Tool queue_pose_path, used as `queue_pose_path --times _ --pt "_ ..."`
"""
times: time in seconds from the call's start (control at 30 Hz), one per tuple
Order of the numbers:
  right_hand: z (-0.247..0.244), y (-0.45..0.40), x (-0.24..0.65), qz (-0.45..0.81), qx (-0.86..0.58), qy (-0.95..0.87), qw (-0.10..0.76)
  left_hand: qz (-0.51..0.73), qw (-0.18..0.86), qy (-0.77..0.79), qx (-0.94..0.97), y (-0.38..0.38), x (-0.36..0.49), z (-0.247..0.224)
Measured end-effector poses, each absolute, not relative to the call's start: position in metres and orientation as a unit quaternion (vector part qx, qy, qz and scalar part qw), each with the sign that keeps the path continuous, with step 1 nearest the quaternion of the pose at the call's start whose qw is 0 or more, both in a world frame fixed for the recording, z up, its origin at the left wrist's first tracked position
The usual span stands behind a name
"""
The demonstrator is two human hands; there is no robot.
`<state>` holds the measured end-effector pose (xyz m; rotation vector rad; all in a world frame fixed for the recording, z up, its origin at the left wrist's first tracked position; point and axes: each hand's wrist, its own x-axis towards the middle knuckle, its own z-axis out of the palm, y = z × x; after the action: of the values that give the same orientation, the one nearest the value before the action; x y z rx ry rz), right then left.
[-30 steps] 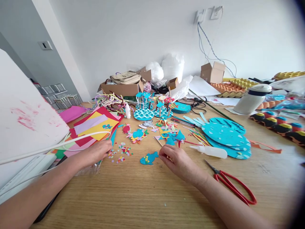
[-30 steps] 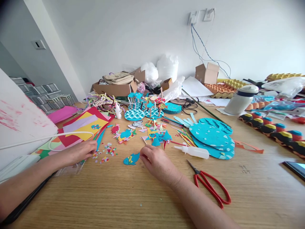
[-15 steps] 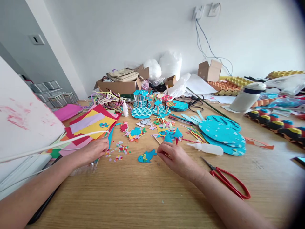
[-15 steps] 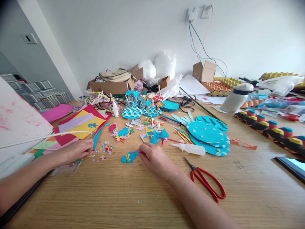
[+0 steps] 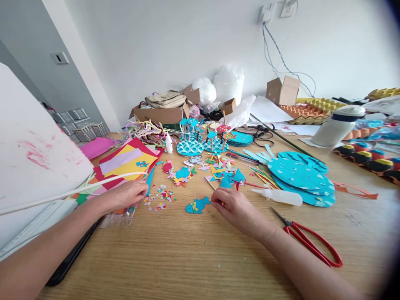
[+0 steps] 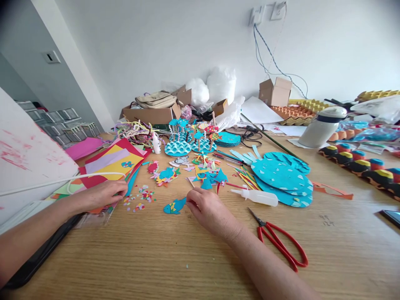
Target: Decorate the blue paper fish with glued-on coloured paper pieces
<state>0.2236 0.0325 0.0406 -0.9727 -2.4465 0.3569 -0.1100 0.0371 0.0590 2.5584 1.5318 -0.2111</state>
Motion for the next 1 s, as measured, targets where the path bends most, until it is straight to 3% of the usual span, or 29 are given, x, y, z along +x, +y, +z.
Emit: queue_pose_path --times 0.6,1.0 --pt "0.040 0.033 0.224 0.140 -0.370 -0.893 0.212 -0.026 0.074 0.475 0.876 0.034 -0.066 0.054" --pt "0.040 0.033 0.225 0.148 -0.356 -0.897 0.216 0.009 0.032 0.537 0.843 0.057 -0.081 0.049"
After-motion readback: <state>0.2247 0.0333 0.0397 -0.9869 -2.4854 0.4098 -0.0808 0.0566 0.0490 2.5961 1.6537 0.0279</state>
